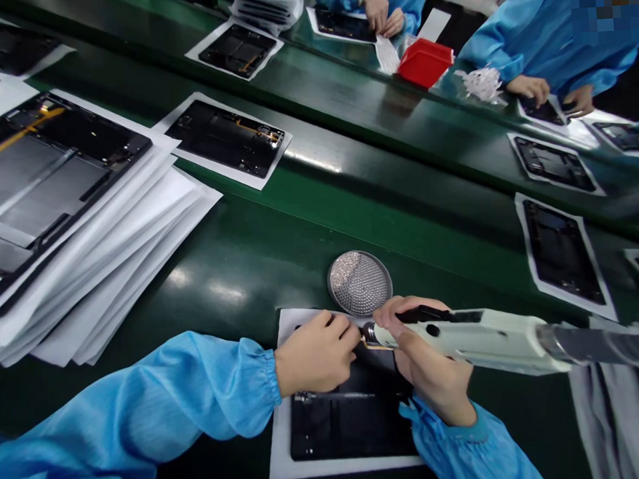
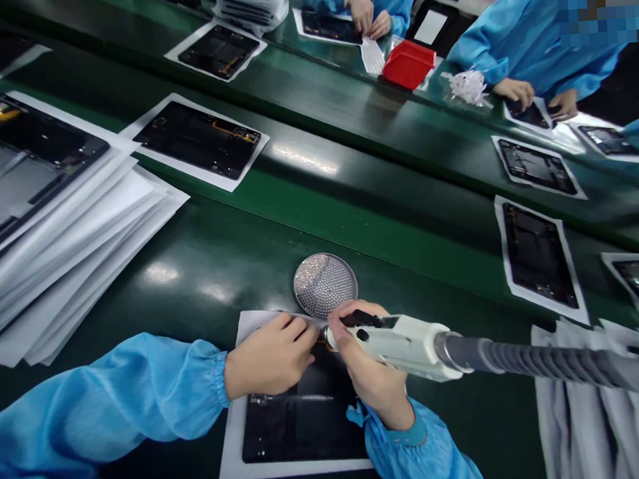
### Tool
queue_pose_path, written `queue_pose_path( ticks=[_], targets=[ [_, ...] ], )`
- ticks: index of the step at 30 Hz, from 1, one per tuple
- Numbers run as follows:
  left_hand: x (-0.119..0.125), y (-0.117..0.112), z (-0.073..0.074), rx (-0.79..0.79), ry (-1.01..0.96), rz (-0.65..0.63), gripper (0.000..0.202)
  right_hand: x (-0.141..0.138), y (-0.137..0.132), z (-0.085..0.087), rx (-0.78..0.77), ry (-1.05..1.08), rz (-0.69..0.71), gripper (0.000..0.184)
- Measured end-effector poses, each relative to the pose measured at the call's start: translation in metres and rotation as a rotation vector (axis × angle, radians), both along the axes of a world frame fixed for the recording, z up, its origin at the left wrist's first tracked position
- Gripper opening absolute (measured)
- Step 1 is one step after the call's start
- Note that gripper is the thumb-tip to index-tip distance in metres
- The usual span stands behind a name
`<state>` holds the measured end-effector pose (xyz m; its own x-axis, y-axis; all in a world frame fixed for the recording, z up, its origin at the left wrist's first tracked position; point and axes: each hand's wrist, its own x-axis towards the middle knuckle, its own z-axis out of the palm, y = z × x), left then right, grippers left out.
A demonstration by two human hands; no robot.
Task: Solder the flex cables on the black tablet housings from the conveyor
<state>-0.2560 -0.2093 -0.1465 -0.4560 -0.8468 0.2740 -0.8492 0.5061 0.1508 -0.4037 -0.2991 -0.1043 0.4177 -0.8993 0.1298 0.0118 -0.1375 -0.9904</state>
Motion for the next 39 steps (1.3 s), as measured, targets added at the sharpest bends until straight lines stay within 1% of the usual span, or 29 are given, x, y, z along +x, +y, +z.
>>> queue_pose_path(
  ticks=[3,7,9,11,13,15,18,20,26,29,33,39],
  targets=[
    [0.0,0.0,0.001,-0.019,0.002,-0.019,0.023,0.001,0.0,-0.002,-0.008,-0.018,0.052,0.015],
    [0.0,0.0,-0.001,-0.087,0.041,0.002,0.025,-0.001,0.001,0.0,-0.025,-0.017,0.058,0.014],
    [0.0,0.001,-0.002,-0.116,0.07,0.013,0.024,-0.001,0.0,0.007,-0.036,-0.029,0.041,0.017],
    [0.0,0.001,-0.003,-0.136,0.072,0.01,0.024,0.003,-0.005,0.017,-0.055,-0.088,-0.011,0.023],
    [0.001,0.002,-0.002,-0.15,0.052,0.0,0.025,0.012,-0.011,0.025,-0.071,-0.169,-0.061,0.024],
    [0.002,0.002,-0.001,-0.15,0.031,-0.005,0.025,0.023,-0.016,0.029,-0.073,-0.218,-0.09,0.023],
    [0.003,0.003,0.001,-0.128,0.021,-0.002,0.025,0.035,-0.02,0.025,-0.046,-0.177,-0.101,0.022],
    [0.002,0.003,0.001,-0.123,0.026,-0.002,0.025,0.039,-0.02,0.021,-0.04,-0.135,-0.097,0.022],
    [0.001,0.001,0.0,-0.111,0.088,0.009,0.026,0.034,-0.018,0.014,-0.043,-0.127,-0.064,0.023],
    [0.001,0.001,0.0,-0.072,0.111,0.024,0.025,0.031,-0.019,0.013,-0.052,-0.094,-0.064,0.024],
    [0.001,-0.001,0.002,-0.022,0.121,0.062,0.025,0.032,-0.018,0.012,-0.024,-0.096,-0.053,0.024],
    [0.001,0.0,0.003,-0.033,0.114,0.056,0.025,0.034,-0.019,0.011,-0.028,-0.101,-0.06,0.023]
  ],
)
